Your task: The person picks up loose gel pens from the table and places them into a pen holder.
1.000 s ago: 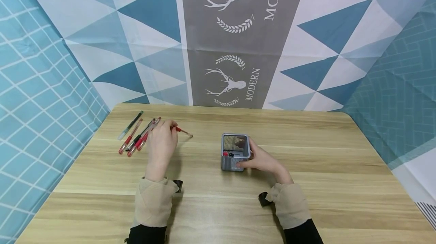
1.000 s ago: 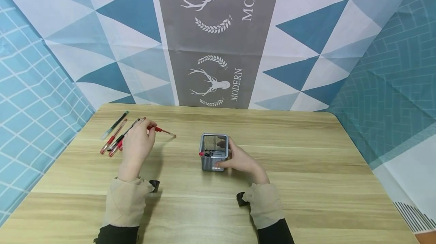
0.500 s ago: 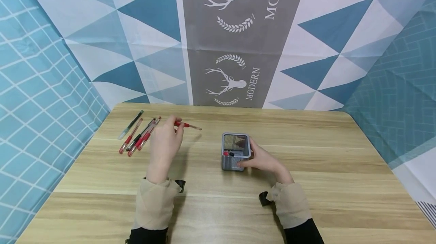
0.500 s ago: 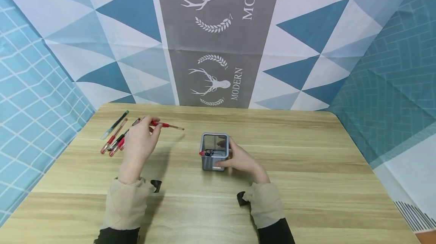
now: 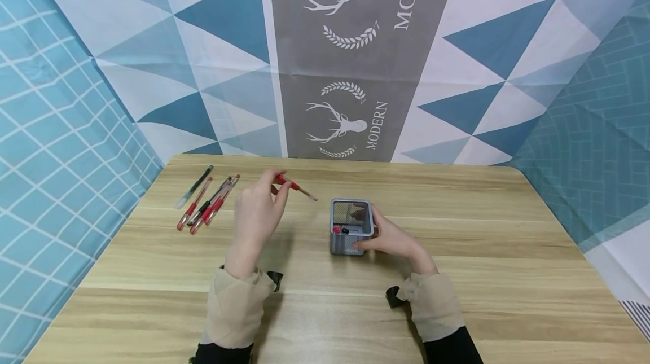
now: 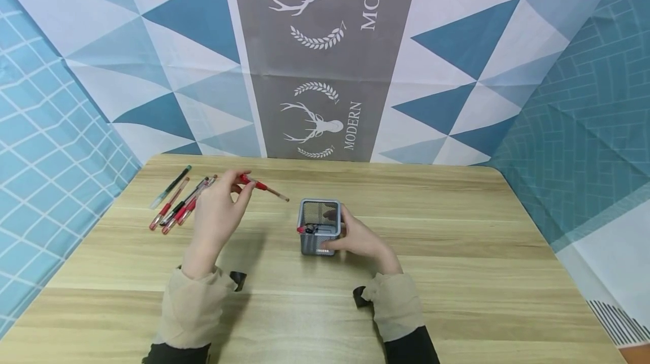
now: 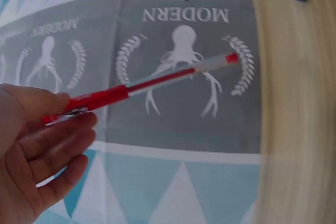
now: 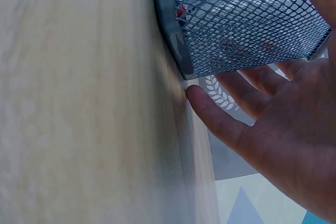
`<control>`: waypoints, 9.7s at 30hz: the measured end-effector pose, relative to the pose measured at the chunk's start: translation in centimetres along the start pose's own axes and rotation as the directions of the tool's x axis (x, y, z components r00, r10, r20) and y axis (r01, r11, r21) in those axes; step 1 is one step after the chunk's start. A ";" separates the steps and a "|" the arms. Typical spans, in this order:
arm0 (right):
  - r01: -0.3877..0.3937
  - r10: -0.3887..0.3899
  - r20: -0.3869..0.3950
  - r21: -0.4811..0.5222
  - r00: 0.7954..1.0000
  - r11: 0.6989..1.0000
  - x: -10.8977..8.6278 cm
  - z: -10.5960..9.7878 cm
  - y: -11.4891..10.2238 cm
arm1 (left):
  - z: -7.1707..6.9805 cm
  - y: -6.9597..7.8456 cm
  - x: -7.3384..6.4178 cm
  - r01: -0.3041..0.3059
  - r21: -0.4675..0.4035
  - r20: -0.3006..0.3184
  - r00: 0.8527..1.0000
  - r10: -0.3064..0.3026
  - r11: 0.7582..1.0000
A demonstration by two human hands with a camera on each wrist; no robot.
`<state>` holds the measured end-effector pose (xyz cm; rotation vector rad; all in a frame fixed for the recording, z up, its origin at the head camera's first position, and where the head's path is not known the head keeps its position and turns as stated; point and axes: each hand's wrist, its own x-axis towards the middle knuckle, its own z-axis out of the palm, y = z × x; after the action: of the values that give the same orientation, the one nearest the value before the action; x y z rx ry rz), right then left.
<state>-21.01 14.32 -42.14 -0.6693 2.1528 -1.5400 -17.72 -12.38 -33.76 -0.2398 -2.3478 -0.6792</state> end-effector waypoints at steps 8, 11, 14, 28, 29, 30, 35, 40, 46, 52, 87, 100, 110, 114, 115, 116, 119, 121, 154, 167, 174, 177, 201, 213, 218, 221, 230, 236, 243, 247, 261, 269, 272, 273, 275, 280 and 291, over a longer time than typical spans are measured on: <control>-0.011 0.011 -0.012 -0.030 1.000 0.999 -0.2 0.0 -0.4 | -0.5 1.7 0.1 -0.110 -0.083 -0.125 0.987 0.099 0.990; 0.000 0.000 -0.001 -0.013 1.000 1.000 -0.5 0.1 -1.3 | -0.6 2.1 0.0 -0.166 -0.104 -0.155 0.977 0.148 0.981; 0.000 0.000 -0.001 -0.005 1.000 1.000 -0.8 0.2 -2.3 | -0.7 2.4 0.1 -0.245 -0.105 -0.164 0.960 0.226 0.964; 0.009 -0.010 -0.016 -0.043 1.000 0.999 -0.1 -0.1 0.0 | 0.7 3.7 -0.3 -0.492 -0.082 -0.027 0.871 0.491 0.867; 0.008 -0.009 -0.017 -0.044 1.000 0.999 -0.1 -0.1 0.0 | 0.7 3.7 -0.3 -0.495 -0.080 -0.019 0.868 0.495 0.865; 0.005 -0.006 -0.019 -0.045 1.000 0.999 -0.1 -0.1 0.0 | 0.8 3.8 -0.3 -0.499 -0.079 -0.011 0.866 0.499 0.863; -0.014 0.013 -0.021 -0.033 1.000 0.999 -0.3 0.0 -0.5 | 1.0 4.1 -0.6 -0.503 -0.073 0.048 0.861 0.506 0.861; -0.017 0.017 -0.017 -0.018 1.000 1.000 -0.7 0.2 -2.3 | 1.3 4.2 -0.7 -0.509 -0.069 0.113 0.850 0.514 0.858; -0.021 0.021 -0.007 -0.018 1.000 1.000 -0.9 0.3 -3.1 | 1.5 4.1 -0.9 -0.500 -0.074 0.158 0.848 0.506 0.863; -0.023 0.023 0.002 -0.010 1.000 1.000 -0.8 0.3 -3.0 | 1.5 4.1 -1.0 -0.497 -0.065 0.202 0.842 0.499 0.865; 0.013 -0.013 -0.002 -0.018 1.000 1.000 -0.1 -0.1 -0.1 | 1.5 4.0 -0.8 -0.382 -0.085 0.494 0.786 0.372 0.920; 0.010 -0.011 -0.008 -0.010 1.000 1.000 0.0 0.0 -0.1 | 1.8 4.1 -1.1 -0.381 -0.065 0.541 0.763 0.354 0.922; 0.002 -0.002 -0.021 -0.017 1.000 1.000 0.0 0.1 -0.1 | 1.6 3.9 -0.8 -0.295 -0.068 0.564 0.777 0.280 0.953; 0.015 -0.015 -0.016 -0.015 1.000 1.000 -0.1 0.0 -0.2 | 1.4 3.7 -0.7 -0.265 -0.065 0.571 0.781 0.253 0.962; 0.016 -0.017 -0.017 -0.015 1.000 1.000 -0.1 0.0 -0.1 | 1.4 3.7 -0.7 -0.258 -0.064 0.568 0.784 0.248 0.964; 0.020 -0.020 -0.016 -0.015 1.000 1.000 -0.1 -0.1 -0.1 | 1.4 3.6 -0.6 -0.257 -0.064 0.565 0.787 0.247 0.964; 0.016 -0.016 -0.022 -0.028 1.000 0.999 -0.1 -0.1 -0.1 | 1.3 3.3 -0.6 -0.269 -0.057 0.530 0.808 0.258 0.961; 0.007 -0.008 -0.027 -0.038 1.000 0.999 -0.1 0.0 -0.2 | 1.3 3.0 -0.5 -0.288 -0.053 0.477 0.834 0.278 0.956; 0.006 -0.006 -0.010 -0.009 1.000 1.000 -0.6 0.2 -1.9 | -2.4 -6.0 -0.8 0.095 0.261 0.058 0.992 -0.114 0.961; 0.006 -0.008 -0.033 -0.050 0.999 0.999 -0.1 -0.1 0.0 | -3.2 -8.4 -1.5 0.200 0.328 0.172 0.948 -0.266 0.923; 0.022 -0.023 -0.020 -0.046 1.000 0.999 0.0 -0.1 0.1 | -4.0 -9.7 -1.7 0.294 0.423 0.325 0.834 -0.446 0.857; 0.028 -0.030 -0.022 -0.055 0.999 0.998 0.0 -0.2 0.1 | -4.3 -10.3 -2.0 0.306 0.424 0.367 0.802 -0.471 0.852; 0.030 -0.030 -0.015 -0.033 0.999 0.999 0.0 -0.3 0.4 | -3.1 -14.3 -4.8 0.476 0.338 0.281 0.773 -0.569 0.812; 0.038 -0.038 -0.007 -0.032 0.999 0.999 0.1 -0.3 0.3 | -2.9 -14.6 -5.1 0.482 0.391 0.250 0.764 -0.595 0.784; 0.048 -0.049 -0.008 -0.033 0.999 0.998 0.1 -0.3 0.3 | -3.1 -15.0 -5.1 0.493 0.402 0.291 0.730 -0.618 0.772; 0.047 -0.047 -0.005 -0.032 0.999 0.998 0.1 -0.2 0.1 | -3.2 -15.1 -5.1 0.496 0.408 0.304 0.718 -0.626 0.767; 0.034 -0.034 0.010 0.003 0.999 0.999 -0.5 0.0 -1.8 | -3.9 -14.9 -5.0 0.574 0.297 0.226 0.734 -0.640 0.763; 0.025 -0.025 0.005 -0.019 1.000 1.000 0.0 -0.2 -0.2 | -4.3 -13.9 -4.4 0.638 0.215 0.091 0.740 -0.666 0.739; 0.036 -0.036 0.007 -0.025 0.999 0.999 0.0 -0.3 0.2 | -4.5 -12.6 -3.2 0.657 0.138 -0.081 0.753 -0.653 0.741; 0.045 -0.045 0.011 -0.025 0.999 0.999 0.0 -0.2 0.3 | -4.7 -11.8 -2.7 0.660 0.081 -0.179 0.747 -0.640 0.747; 0.026 -0.027 -0.007 -0.052 1.000 0.998 0.1 -0.3 0.3 | -5.6 -8.3 -1.2 0.539 0.073 -0.390 0.790 -0.474 0.839; 0.029 -0.029 0.004 -0.030 1.000 0.999 0.1 -0.3 0.2 | -5.1 -6.5 -0.5 0.394 0.118 -0.397 0.860 -0.321 0.911; 0.025 -0.025 0.009 -0.013 1.000 1.000 0.0 -0.2 -0.2 | -4.8 -6.2 -0.4 0.358 0.105 -0.382 0.876 -0.295 0.928; 0.024 -0.024 0.012 -0.008 1.000 1.000 -0.1 -0.1 -0.6 | -4.7 -6.1 -0.3 0.346 0.098 -0.377 0.881 -0.286 0.933; 0.019 -0.019 0.015 -0.002 1.000 1.000 -0.3 -0.1 -1.3 | -4.6 -5.8 -0.3 0.324 0.083 -0.368 0.889 -0.273 0.942; 0.021 -0.021 0.009 -0.012 1.000 1.000 -0.1 -0.1 -0.6 | -4.1 -4.4 0.0 0.253 0.044 -0.364 0.905 -0.221 0.966; 0.028 -0.029 -0.005 -0.031 1.000 0.999 0.0 -0.4 0.3 | -1.7 -0.3 0.3 0.011 -0.045 -0.281 0.959 -0.023 0.999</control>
<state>-21.25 14.66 -42.28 -0.7097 2.1839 -1.5276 -17.08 -13.59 -32.59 -0.1314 -2.0665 -0.7227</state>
